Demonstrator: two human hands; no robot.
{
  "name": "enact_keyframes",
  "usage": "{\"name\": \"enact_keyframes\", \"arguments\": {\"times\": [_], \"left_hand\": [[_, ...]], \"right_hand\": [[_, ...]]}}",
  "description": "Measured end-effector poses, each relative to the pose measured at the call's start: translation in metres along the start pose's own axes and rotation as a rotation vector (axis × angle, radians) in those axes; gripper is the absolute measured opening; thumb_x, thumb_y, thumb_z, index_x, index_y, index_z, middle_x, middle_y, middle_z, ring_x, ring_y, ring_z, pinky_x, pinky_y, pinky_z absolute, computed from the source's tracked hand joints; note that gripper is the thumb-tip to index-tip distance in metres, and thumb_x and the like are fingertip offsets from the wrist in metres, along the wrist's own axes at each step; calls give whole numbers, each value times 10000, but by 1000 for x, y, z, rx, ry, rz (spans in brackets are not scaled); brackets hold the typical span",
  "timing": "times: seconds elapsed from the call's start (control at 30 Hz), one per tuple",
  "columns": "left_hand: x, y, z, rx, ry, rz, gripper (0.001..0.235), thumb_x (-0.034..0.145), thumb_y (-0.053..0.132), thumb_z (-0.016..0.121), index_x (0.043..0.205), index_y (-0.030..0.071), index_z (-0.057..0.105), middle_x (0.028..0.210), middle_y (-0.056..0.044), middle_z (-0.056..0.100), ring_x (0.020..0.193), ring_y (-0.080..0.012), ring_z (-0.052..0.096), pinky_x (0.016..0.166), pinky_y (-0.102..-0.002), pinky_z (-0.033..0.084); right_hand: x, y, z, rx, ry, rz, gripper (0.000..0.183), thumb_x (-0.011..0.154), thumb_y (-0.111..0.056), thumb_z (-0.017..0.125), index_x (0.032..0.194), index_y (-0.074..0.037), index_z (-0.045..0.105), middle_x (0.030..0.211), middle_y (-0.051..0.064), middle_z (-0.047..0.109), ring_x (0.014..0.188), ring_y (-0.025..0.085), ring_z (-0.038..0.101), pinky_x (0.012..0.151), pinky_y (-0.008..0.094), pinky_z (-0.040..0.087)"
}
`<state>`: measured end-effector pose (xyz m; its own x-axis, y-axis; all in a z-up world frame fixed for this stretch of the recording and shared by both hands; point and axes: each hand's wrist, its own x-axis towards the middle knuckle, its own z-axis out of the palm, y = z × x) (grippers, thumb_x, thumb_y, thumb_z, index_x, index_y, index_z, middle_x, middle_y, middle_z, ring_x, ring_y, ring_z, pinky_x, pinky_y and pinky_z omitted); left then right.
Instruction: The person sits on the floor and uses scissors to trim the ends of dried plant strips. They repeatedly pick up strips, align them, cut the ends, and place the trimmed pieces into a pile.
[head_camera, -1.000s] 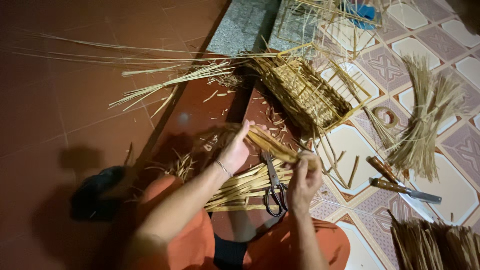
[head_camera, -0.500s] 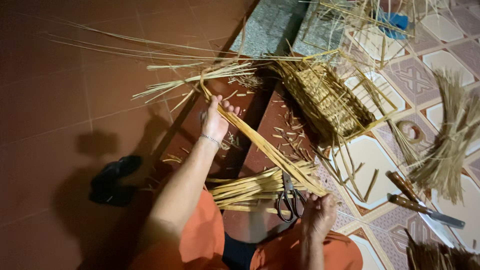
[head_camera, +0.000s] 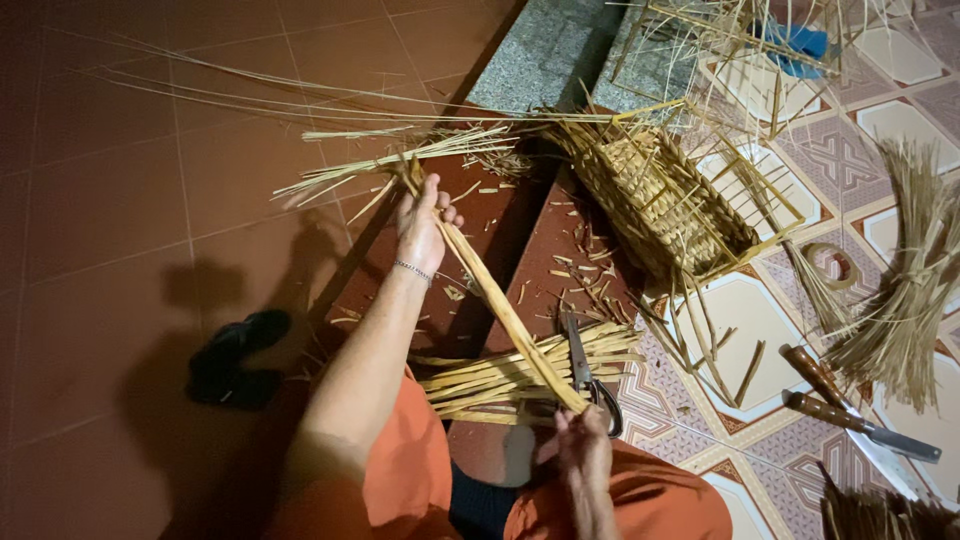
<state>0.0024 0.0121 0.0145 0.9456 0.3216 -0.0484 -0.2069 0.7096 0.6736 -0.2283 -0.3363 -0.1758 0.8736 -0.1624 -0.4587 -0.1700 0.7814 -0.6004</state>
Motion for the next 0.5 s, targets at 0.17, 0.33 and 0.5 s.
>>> {"name": "enact_keyframes", "arguments": {"times": [0.17,0.33,0.5], "left_hand": [[-5,22,6,-20,-5,20,245,1030,312,647,1161,113,590,792,6,518,624,-109,472,564,-291,451],[-26,46,25,257,-62,78,396,1064,459,516,1143,97,659,629,81,388,478,-42,338,380,-224,269],[-53,71,48,497,-318,-61,388,1060,433,469,1221,140,666,556,113,325,428,-18,271,361,-209,211]], "right_hand": [[-13,14,6,-92,44,153,231,1017,-245,577,1142,-51,598,1012,77,655,896,210,620,949,448,504],[-37,7,40,-430,130,348,272,958,-252,582,1146,-57,604,1031,154,702,856,344,682,799,581,569],[-33,-22,48,-1643,-6,-540,343,891,-315,734,1166,-133,642,1056,137,720,894,334,664,791,491,567]]}}
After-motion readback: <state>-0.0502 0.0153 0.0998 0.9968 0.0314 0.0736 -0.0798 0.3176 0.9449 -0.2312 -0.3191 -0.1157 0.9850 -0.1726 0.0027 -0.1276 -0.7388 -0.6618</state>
